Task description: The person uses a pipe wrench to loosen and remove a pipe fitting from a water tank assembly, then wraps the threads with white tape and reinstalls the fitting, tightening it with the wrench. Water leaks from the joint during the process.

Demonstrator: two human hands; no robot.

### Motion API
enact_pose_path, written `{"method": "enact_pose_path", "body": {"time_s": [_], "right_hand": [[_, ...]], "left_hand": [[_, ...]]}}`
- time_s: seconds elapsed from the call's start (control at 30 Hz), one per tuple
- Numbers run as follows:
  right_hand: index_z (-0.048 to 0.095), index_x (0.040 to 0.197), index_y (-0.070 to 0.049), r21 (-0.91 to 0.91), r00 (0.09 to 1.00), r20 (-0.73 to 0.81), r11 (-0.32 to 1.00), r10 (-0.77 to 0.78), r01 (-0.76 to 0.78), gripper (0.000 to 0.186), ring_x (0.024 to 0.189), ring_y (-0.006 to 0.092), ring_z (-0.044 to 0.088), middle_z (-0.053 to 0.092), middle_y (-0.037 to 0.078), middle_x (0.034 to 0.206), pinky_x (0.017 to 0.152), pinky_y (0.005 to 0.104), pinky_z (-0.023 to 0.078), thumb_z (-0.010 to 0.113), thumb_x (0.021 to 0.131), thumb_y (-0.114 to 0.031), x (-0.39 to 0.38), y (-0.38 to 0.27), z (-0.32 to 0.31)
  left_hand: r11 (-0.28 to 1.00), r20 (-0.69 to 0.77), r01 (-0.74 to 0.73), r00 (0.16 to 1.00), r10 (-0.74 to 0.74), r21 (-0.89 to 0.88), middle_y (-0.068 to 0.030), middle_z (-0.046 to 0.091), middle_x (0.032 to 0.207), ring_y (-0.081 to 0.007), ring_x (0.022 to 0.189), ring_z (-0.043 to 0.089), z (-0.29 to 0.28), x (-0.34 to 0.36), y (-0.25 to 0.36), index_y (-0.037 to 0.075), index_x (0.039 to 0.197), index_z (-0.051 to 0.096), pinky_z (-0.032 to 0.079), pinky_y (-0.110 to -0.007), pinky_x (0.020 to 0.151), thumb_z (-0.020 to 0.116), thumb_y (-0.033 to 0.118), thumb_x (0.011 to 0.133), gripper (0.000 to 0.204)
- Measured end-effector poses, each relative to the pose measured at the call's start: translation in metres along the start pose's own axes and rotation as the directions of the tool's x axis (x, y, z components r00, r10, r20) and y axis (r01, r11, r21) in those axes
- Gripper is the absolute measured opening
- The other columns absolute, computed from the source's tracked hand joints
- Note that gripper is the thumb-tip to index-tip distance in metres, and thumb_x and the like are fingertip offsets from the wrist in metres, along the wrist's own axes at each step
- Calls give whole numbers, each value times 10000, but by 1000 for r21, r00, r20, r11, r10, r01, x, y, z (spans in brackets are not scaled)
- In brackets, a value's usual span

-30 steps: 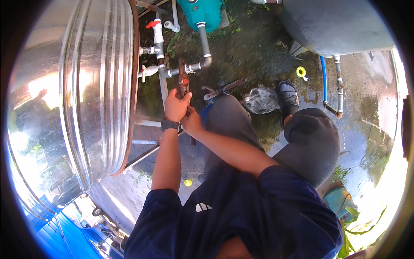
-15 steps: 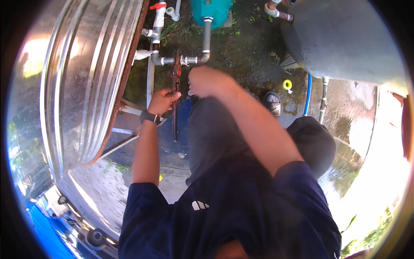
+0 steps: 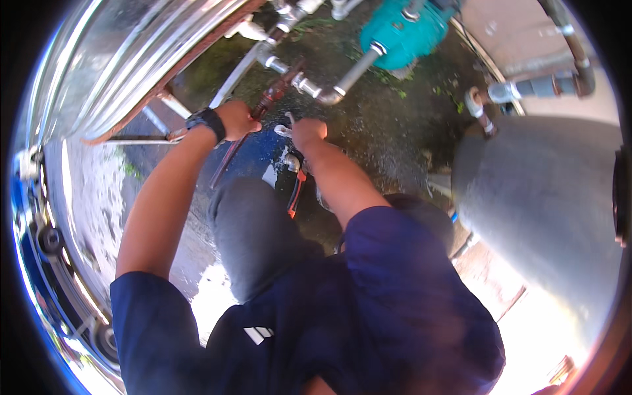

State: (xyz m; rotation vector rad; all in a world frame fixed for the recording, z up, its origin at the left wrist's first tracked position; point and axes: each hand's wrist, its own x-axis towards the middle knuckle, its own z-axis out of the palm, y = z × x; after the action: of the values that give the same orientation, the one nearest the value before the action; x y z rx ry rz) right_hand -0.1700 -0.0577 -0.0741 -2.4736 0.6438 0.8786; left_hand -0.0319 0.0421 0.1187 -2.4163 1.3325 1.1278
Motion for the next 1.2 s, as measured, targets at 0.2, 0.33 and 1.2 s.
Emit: {"method": "enact_pose_path", "body": {"time_s": [0.2, 0.33, 1.2], "right_hand": [[719, 1228, -78, -97, 992, 3, 987, 130, -129, 323, 1062, 344, 693, 701, 113, 1258, 799, 530, 543, 622, 946, -202, 13, -44, 18], [730, 1217, -86, -138, 998, 49, 990, 39, -32, 308, 1039, 336, 705, 729, 96, 1196, 767, 535, 544, 624, 944, -180, 23, -36, 15], [588, 1080, 4, 968, 859, -202, -39, 471, 249, 560, 458, 148, 543, 561, 50, 641, 429, 303, 458, 452, 1047, -538, -106, -44, 30]], "left_hand": [[901, -95, 360, 933, -347, 244, -245, 732, 989, -387, 995, 720, 36, -43, 32, 15, 1076, 685, 578, -465, 843, 630, 172, 901, 242], [854, -173, 477, 877, -447, 210, -263, 721, 1018, -400, 1015, 714, 64, -68, 46, 21, 1178, 543, 576, -493, 852, 555, 119, 914, 282], [879, 35, -216, 966, 255, -426, -146, 733, 836, -287, 822, 714, 55, -42, -73, 2, 959, 721, 521, -415, 795, 687, 376, 917, 377]]}}
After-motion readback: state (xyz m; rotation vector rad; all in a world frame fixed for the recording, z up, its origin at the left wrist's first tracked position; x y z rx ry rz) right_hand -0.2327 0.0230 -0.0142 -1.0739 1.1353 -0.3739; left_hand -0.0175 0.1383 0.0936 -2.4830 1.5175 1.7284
